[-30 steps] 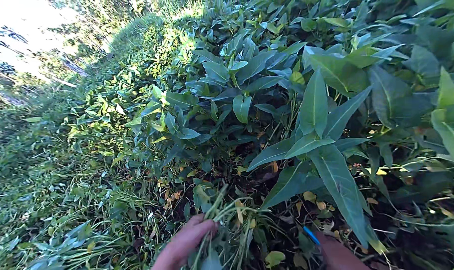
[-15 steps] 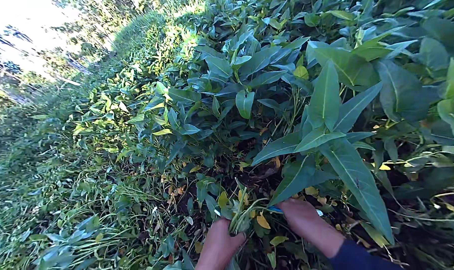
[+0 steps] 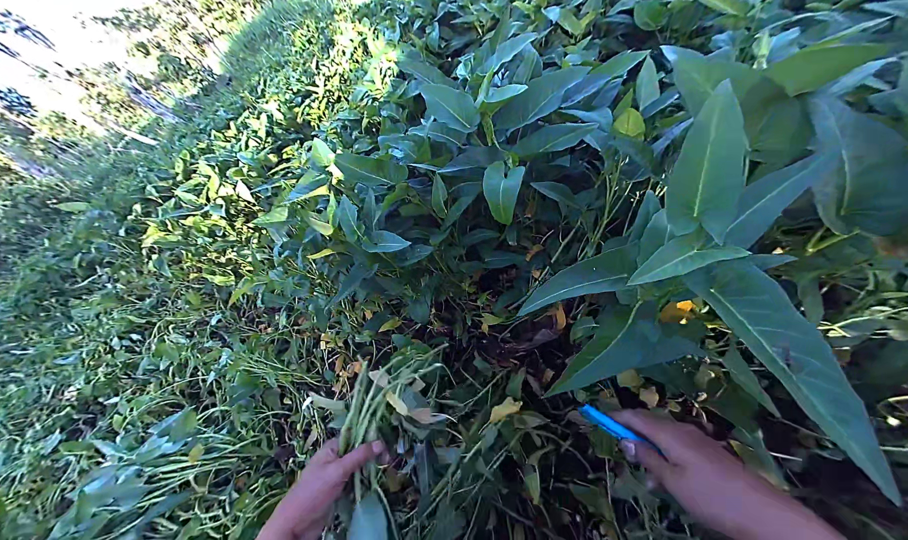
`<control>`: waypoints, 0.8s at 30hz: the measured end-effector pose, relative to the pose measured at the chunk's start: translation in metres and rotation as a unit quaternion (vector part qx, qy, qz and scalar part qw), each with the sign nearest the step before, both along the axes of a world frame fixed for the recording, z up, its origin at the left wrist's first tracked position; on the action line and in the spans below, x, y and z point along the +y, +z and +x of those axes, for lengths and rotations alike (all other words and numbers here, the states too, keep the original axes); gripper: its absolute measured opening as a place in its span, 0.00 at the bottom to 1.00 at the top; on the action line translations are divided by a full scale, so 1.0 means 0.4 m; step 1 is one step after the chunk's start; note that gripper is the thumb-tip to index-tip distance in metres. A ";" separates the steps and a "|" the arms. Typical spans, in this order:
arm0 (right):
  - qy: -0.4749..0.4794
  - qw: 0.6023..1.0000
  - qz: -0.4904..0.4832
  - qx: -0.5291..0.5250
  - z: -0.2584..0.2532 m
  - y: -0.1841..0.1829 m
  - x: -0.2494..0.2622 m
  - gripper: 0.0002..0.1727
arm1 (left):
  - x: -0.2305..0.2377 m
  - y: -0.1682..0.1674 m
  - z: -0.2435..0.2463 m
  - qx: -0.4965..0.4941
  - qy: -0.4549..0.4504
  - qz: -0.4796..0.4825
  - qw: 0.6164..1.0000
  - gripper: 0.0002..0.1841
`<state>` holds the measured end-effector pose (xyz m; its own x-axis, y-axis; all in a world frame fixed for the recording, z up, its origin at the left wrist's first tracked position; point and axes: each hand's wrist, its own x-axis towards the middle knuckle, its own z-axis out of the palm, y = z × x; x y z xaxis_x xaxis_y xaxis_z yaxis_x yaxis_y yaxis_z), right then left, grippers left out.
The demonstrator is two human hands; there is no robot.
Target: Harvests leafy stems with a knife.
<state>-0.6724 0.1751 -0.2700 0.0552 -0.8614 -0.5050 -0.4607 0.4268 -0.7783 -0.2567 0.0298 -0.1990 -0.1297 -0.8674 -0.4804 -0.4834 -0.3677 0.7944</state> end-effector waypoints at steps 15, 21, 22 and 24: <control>-0.034 0.993 0.116 0.004 0.174 -0.090 0.042 0.24 | 0.096 -0.048 -0.423 -0.369 -0.306 0.028 0.877 0.23; 0.004 0.981 0.152 0.121 0.210 -0.082 0.055 0.29 | 0.054 0.013 -0.362 -0.225 -0.315 0.077 0.919 0.16; 0.002 0.979 0.158 0.131 0.209 -0.090 0.056 0.30 | 0.040 0.021 -0.338 -0.189 -0.303 0.071 0.931 0.14; -0.007 0.981 0.151 0.120 0.190 -0.094 0.056 0.29 | 0.004 0.058 -0.281 -0.146 -0.229 0.031 0.962 0.14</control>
